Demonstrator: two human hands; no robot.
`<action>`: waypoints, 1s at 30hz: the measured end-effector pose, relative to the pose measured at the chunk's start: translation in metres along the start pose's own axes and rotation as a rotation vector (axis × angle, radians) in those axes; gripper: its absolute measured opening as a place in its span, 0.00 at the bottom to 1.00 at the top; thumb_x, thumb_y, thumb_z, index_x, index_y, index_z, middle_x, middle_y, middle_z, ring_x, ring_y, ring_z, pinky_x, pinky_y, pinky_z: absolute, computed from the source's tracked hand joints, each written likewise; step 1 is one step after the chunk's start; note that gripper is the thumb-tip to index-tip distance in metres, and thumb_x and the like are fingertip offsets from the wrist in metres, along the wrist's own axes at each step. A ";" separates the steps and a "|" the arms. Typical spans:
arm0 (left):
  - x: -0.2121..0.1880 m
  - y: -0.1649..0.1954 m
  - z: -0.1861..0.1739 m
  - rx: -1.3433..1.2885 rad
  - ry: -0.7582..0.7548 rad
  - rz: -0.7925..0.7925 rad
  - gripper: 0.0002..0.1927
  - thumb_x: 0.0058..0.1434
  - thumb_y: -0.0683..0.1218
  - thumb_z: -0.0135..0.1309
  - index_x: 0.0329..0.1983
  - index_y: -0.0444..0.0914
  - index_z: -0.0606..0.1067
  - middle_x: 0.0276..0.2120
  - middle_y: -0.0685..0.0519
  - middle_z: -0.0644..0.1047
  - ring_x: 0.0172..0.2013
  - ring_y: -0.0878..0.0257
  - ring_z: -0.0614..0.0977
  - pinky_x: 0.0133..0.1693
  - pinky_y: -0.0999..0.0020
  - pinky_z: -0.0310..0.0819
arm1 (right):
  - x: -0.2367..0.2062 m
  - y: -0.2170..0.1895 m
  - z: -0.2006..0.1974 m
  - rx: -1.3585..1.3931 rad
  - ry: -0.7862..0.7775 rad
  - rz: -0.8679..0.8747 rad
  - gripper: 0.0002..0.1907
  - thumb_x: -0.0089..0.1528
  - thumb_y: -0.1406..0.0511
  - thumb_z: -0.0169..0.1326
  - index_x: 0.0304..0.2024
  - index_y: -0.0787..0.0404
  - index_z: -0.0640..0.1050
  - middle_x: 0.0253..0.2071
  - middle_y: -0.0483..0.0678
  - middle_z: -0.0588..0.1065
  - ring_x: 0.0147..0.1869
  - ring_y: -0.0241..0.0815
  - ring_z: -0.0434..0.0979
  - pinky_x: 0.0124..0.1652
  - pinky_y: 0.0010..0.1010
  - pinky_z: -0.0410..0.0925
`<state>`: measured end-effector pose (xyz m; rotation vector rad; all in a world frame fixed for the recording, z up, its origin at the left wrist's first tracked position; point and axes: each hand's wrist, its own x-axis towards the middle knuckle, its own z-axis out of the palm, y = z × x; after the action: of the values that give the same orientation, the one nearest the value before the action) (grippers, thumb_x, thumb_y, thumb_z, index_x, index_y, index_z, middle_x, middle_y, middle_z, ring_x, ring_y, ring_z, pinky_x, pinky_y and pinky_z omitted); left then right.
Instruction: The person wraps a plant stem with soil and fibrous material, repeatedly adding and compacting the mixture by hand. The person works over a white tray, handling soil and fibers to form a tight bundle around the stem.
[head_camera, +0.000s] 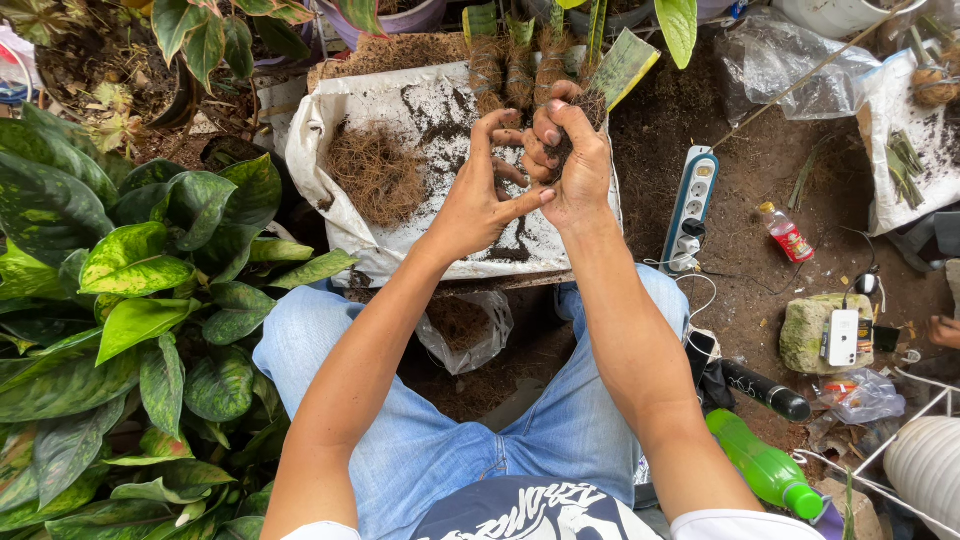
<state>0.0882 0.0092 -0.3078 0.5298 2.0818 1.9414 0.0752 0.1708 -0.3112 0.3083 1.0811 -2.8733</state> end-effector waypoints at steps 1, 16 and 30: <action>-0.001 0.000 -0.003 0.045 -0.003 0.007 0.52 0.56 0.55 0.71 0.74 0.39 0.51 0.62 0.42 0.70 0.45 0.56 0.83 0.41 0.62 0.81 | 0.000 0.000 0.002 0.013 -0.010 0.008 0.08 0.69 0.66 0.51 0.51 0.55 0.72 0.28 0.41 0.63 0.25 0.30 0.57 0.21 0.22 0.51; -0.003 0.003 -0.023 0.676 0.099 0.362 0.52 0.54 0.48 0.70 0.77 0.50 0.54 0.64 0.47 0.70 0.49 0.45 0.81 0.46 0.53 0.79 | -0.008 0.006 0.011 0.122 -0.073 0.227 0.08 0.71 0.62 0.48 0.51 0.56 0.73 0.33 0.43 0.69 0.29 0.33 0.63 0.25 0.21 0.58; -0.004 -0.010 0.002 0.639 0.091 0.397 0.42 0.63 0.40 0.58 0.78 0.52 0.55 0.66 0.44 0.66 0.45 0.46 0.82 0.44 0.55 0.80 | -0.007 0.019 -0.004 0.146 -0.085 0.130 0.09 0.74 0.60 0.48 0.48 0.58 0.73 0.30 0.40 0.69 0.24 0.27 0.62 0.19 0.18 0.53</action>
<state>0.0920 0.0087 -0.3184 1.0625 2.8306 1.4383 0.0850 0.1589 -0.3250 0.2503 0.8077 -2.8258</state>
